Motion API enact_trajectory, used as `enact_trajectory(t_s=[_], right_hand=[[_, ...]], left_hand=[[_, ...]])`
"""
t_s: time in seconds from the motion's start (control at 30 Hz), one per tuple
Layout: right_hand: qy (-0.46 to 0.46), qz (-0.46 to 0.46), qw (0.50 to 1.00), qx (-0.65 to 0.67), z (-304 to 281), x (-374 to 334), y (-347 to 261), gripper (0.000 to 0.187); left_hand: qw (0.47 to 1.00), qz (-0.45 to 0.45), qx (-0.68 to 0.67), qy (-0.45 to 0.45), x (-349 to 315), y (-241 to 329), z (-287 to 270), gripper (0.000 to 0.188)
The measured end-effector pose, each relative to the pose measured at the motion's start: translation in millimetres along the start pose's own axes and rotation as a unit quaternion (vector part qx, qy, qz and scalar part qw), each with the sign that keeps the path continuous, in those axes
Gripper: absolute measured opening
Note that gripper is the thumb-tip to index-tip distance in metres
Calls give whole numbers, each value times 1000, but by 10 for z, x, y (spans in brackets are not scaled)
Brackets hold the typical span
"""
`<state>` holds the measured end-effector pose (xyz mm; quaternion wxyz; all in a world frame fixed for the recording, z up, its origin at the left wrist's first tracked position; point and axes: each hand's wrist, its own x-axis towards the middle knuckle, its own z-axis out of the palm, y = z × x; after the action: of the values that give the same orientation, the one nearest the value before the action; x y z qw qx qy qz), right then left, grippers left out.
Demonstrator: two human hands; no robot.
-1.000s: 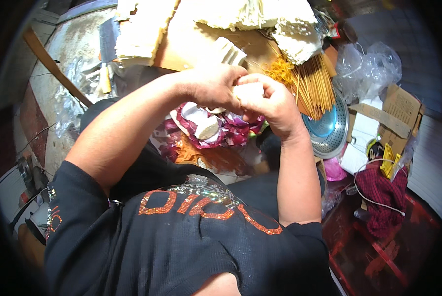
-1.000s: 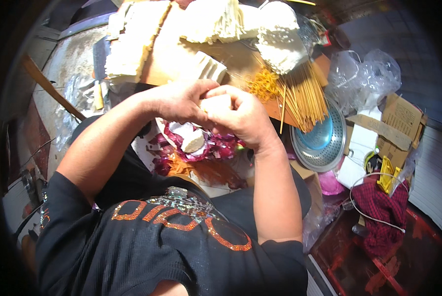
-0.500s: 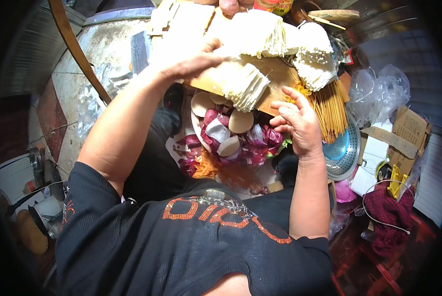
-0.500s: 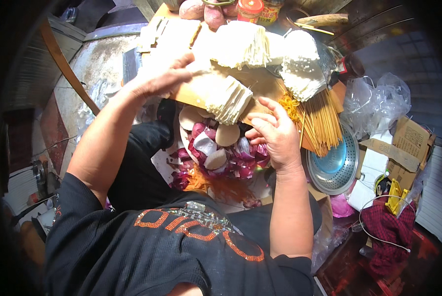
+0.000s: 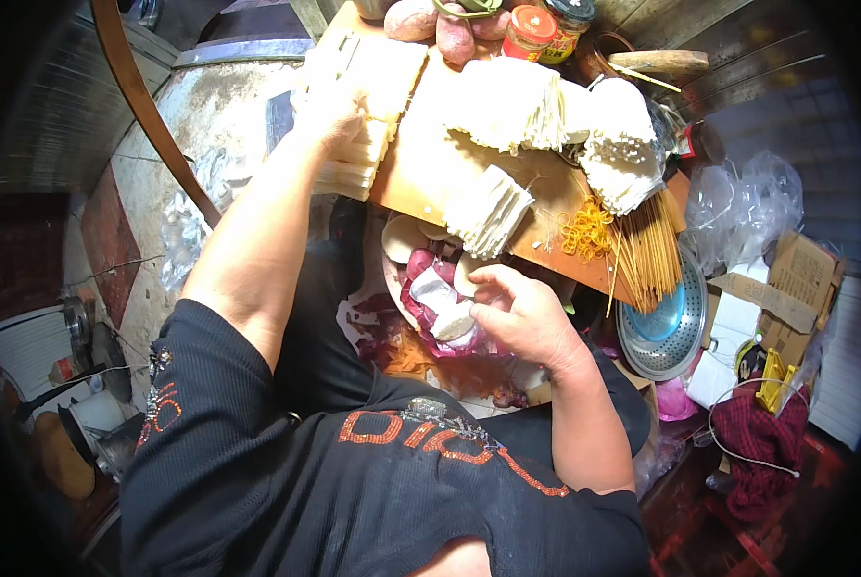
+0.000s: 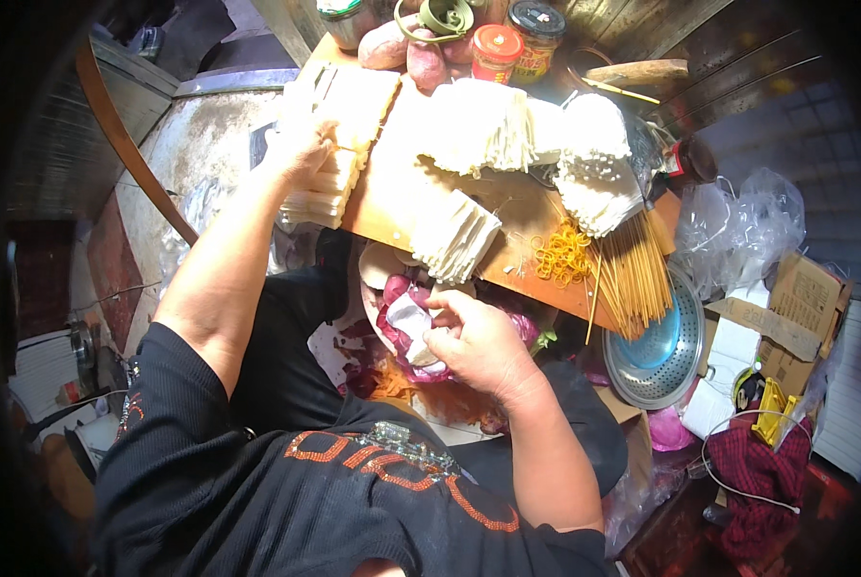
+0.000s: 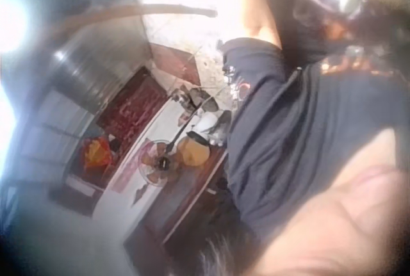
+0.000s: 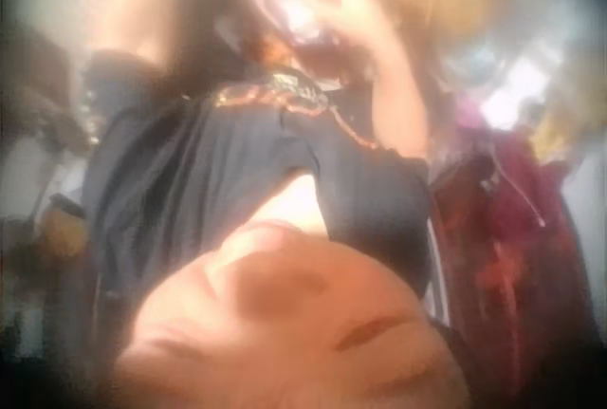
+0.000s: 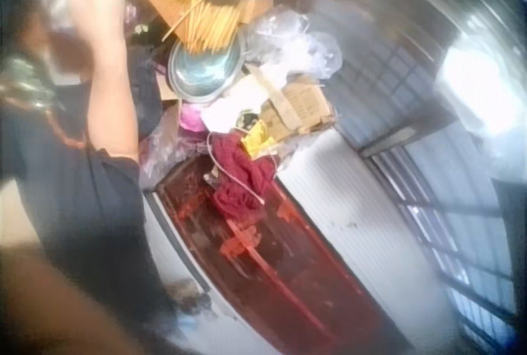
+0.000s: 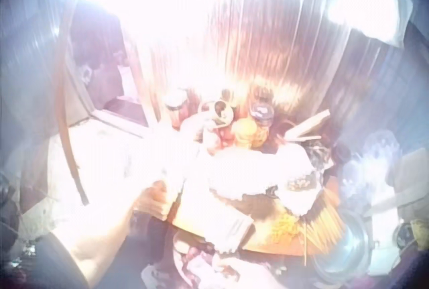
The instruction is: The person sits on the floor and repeatedly picks up small white fibrous bundles, separates them, and secures them with yellow rubber bands. The person handles wooden sticks and places the finished bundles on a wooden board.
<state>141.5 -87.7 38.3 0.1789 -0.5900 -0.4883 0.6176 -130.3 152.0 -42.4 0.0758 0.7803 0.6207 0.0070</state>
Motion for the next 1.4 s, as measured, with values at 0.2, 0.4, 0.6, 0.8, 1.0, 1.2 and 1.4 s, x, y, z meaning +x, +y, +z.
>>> enact_trajectory(t_s=[0.2, 0.4, 0.6, 0.8, 1.0, 1.2, 1.4], right_hand=[[2, -91, 988, -121, 109, 43, 75, 37], [0, -92, 983, -162, 198, 26, 109, 37], [-5, -100, 980, -169, 193, 5, 228, 38], [-8, -21, 992, -126, 178, -97, 196, 39], [38, -18, 991, -131, 345, -253, 430, 40], [21, -72, 973, -218, 818, -461, 668, 39], [7, -46, 970, -238, 875, -676, 750, 39]], left_hand=[[992, 3, -115, -58, 32, -70, 77, 34], [985, -43, -144, -78, 20, 37, 40, 33], [995, -25, -92, -32, -15, 76, 90, 32], [994, 29, 5, 103, -235, 242, -199, 35], [955, 133, -262, -53, -1081, 1135, -719, 36], [903, 287, -190, -256, -2223, 1152, -442, 32], [910, 276, -199, -239, -2526, 1133, -475, 30]])
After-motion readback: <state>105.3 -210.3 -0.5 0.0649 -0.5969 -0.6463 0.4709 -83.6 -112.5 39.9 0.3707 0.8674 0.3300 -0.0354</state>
